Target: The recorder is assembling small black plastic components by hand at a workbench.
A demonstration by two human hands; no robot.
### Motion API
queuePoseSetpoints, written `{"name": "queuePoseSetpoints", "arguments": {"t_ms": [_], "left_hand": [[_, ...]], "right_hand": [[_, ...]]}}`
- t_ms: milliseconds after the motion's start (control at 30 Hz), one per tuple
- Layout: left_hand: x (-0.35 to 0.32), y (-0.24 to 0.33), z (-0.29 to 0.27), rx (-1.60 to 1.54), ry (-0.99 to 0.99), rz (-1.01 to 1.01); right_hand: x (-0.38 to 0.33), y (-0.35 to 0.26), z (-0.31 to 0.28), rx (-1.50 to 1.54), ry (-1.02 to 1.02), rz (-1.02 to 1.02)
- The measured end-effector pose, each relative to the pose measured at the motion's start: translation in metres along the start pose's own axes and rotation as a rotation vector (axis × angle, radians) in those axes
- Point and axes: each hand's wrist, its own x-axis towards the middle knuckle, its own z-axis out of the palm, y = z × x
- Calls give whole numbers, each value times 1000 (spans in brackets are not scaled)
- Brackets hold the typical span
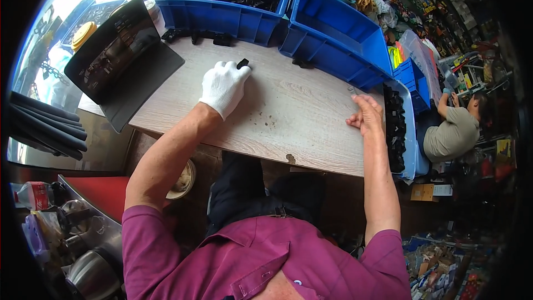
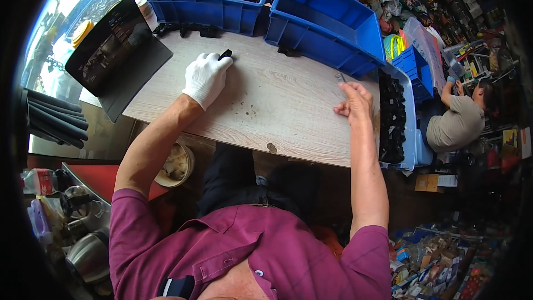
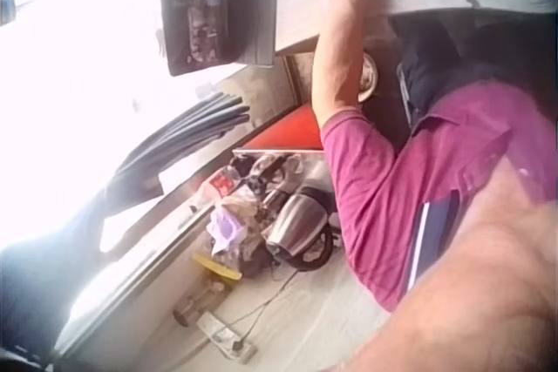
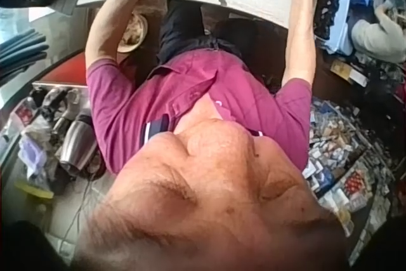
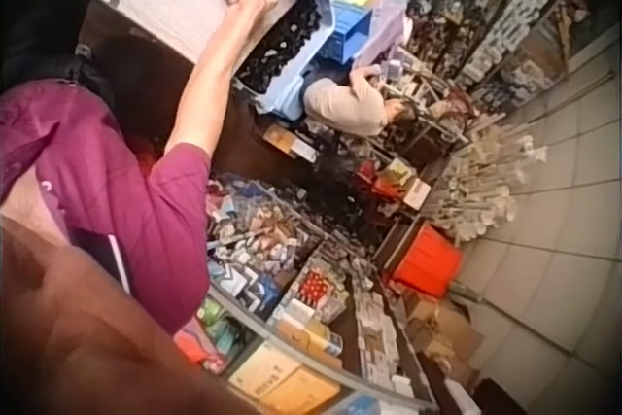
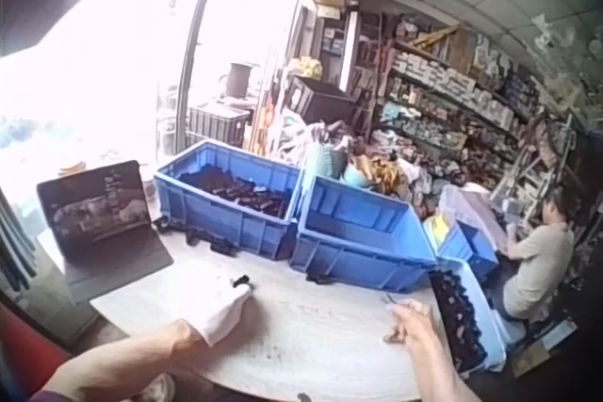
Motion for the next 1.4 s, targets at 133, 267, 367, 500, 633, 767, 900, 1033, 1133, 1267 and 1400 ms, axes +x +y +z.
{"name": "queuePoseSetpoints", "arguments": {"t_ms": [133, 267, 367, 500, 633, 767, 900, 1033, 1133, 1267, 1400], "left_hand": [[-2, 18, -9, -92, 11, 58], [-3, 17, -11, -136, -6, 58], [1, 21, -6, -142, 28, 97], [3, 22, -6, -179, -14, 76], [4, 19, -3, -222, 62, 82], [4, 18, -1, -239, 63, 74], [7, 17, -1, -264, 62, 72], [5, 16, -2, -273, 50, 63], [6, 17, -2, -275, 44, 72], [7, 17, -3, -273, 14, 85], [5, 15, -2, -262, 16, 83]], "right_hand": [[40, -25, -64, 223, 517, -239], [35, -21, -31, 109, 485, -166], [18, -14, 10, 33, 92, -104], [-2, -16, 82, -154, -106, -84], [-6, -17, 129, -293, -142, -206], [3, -13, 151, -482, -43, -288], [8, -9, 156, -589, 57, -359], [1, -10, 157, -565, -8, -369], [2, -13, 153, -629, -58, -325], [7, -5, 140, -518, -152, -281], [-3, 1, 139, -318, -114, -284]]}}
